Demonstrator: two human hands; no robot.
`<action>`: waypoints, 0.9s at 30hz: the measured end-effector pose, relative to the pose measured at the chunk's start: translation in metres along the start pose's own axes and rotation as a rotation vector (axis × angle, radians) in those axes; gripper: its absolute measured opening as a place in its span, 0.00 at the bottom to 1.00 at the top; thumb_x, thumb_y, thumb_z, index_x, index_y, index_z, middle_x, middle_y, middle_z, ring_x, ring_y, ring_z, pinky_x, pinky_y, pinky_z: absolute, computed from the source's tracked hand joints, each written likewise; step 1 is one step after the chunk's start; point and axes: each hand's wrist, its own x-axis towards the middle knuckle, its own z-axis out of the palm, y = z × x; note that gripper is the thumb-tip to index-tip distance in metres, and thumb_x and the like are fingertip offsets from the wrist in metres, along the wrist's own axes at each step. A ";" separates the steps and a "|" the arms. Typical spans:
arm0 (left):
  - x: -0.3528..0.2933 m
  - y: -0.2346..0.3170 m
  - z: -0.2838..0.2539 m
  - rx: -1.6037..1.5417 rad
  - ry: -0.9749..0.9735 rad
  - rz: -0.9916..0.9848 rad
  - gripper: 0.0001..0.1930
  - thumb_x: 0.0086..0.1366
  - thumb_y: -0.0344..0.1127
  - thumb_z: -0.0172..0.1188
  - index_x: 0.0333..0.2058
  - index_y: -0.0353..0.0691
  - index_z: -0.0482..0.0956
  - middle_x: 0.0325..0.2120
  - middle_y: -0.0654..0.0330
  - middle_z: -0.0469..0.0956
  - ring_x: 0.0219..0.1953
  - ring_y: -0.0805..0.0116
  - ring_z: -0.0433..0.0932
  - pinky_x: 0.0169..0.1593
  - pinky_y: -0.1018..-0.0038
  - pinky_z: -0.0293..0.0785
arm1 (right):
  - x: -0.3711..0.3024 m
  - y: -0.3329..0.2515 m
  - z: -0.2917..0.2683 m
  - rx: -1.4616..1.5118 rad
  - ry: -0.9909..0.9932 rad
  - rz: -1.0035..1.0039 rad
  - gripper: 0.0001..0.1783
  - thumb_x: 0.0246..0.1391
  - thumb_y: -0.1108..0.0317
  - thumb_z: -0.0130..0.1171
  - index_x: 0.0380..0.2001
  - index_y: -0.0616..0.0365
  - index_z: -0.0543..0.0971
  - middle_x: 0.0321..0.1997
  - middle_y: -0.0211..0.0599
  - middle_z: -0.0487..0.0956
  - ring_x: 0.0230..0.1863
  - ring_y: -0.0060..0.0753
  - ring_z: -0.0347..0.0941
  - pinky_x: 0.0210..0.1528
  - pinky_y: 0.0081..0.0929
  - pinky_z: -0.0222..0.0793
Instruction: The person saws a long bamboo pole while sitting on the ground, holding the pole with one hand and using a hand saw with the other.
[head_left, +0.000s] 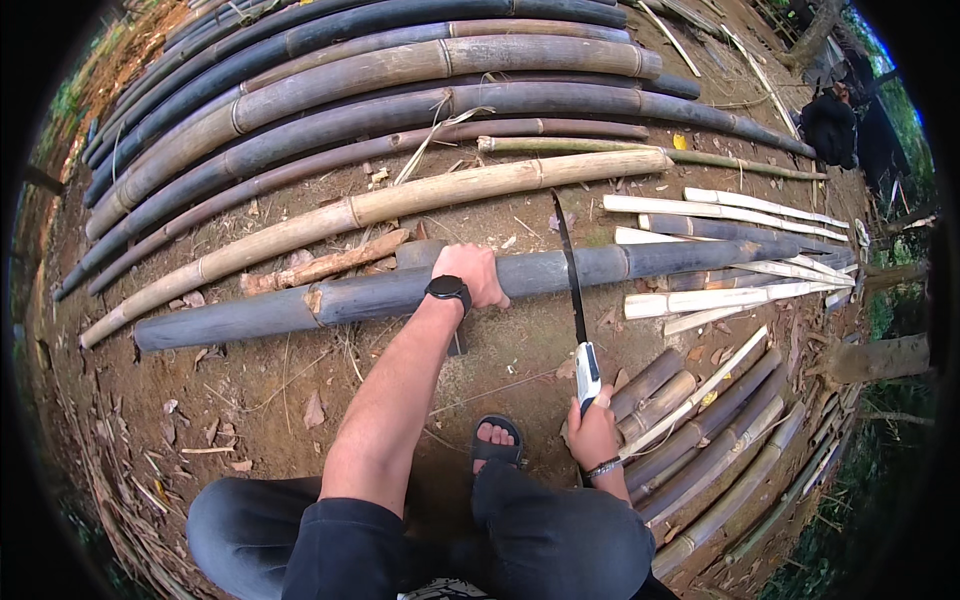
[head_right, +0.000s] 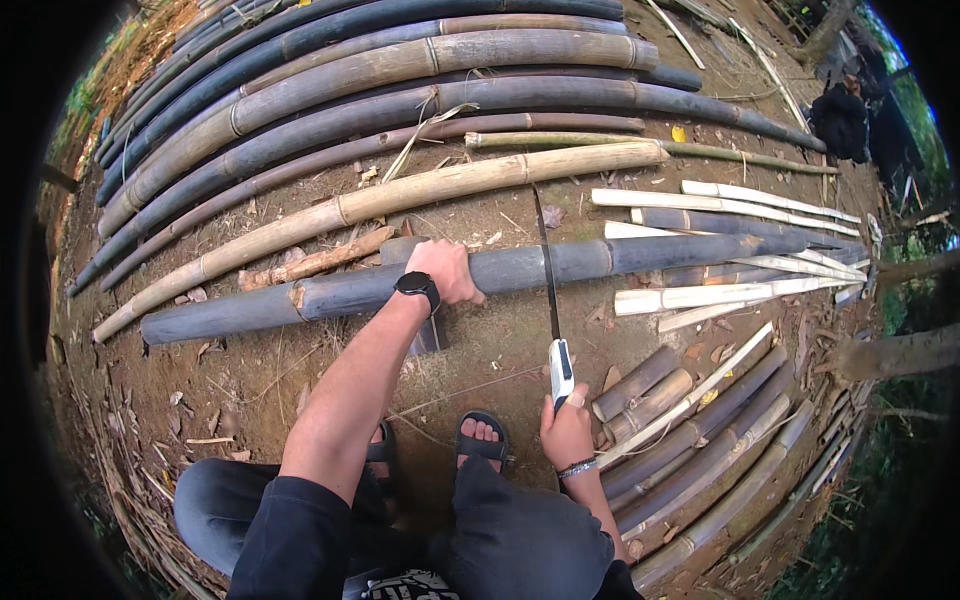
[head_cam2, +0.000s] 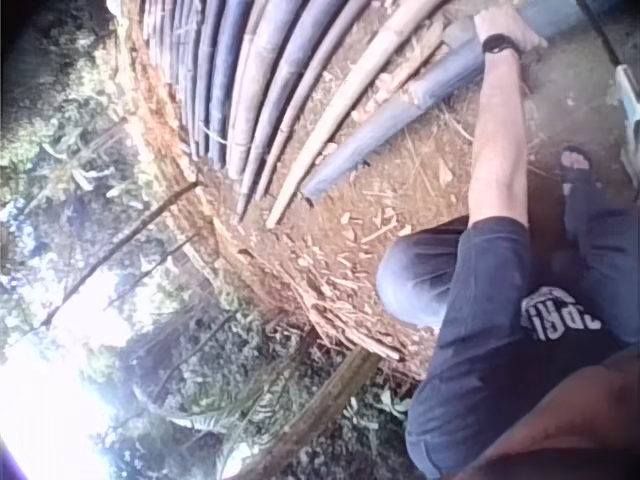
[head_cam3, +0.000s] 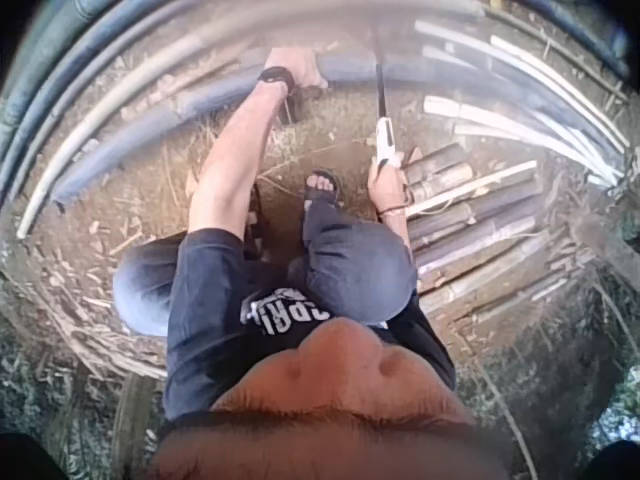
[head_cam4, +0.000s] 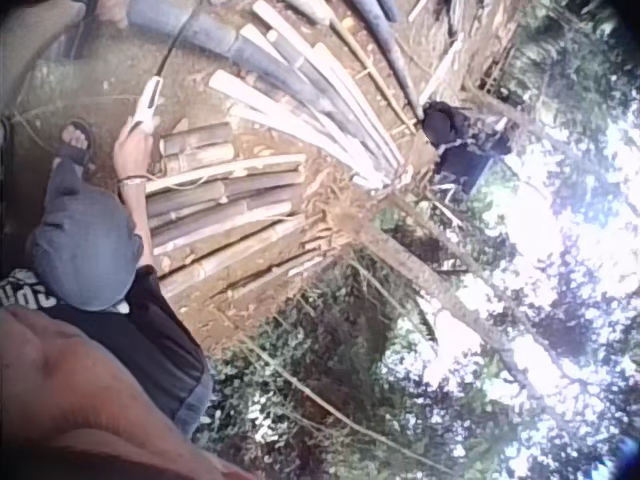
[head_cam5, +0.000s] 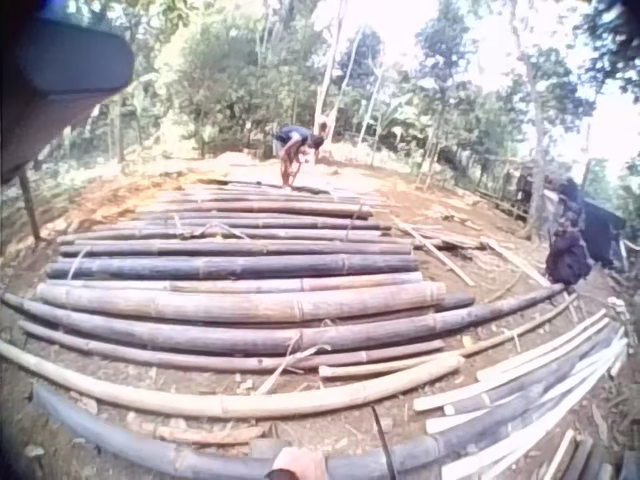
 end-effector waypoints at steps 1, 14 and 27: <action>-0.003 -0.008 -0.003 0.006 0.019 -0.026 0.32 0.42 0.62 0.71 0.34 0.36 0.86 0.35 0.48 0.85 0.39 0.55 0.85 0.45 0.65 0.81 | -0.015 0.009 0.008 0.000 0.019 -0.066 0.24 0.63 0.66 0.53 0.51 0.72 0.57 0.24 0.69 0.76 0.28 0.71 0.75 0.26 0.58 0.68; 0.003 -0.001 0.002 0.010 0.016 -0.009 0.33 0.42 0.63 0.72 0.33 0.36 0.86 0.33 0.48 0.85 0.38 0.55 0.85 0.43 0.66 0.81 | 0.077 -0.022 -0.003 0.054 -0.126 0.114 0.26 0.62 0.63 0.53 0.51 0.70 0.55 0.25 0.71 0.76 0.33 0.73 0.75 0.32 0.63 0.68; 0.000 -0.014 0.004 0.012 0.055 -0.046 0.31 0.41 0.62 0.71 0.32 0.37 0.86 0.33 0.49 0.85 0.37 0.56 0.85 0.43 0.66 0.81 | -0.006 -0.011 0.008 0.036 0.022 -0.034 0.19 0.65 0.65 0.51 0.47 0.71 0.60 0.23 0.69 0.76 0.29 0.71 0.75 0.26 0.57 0.69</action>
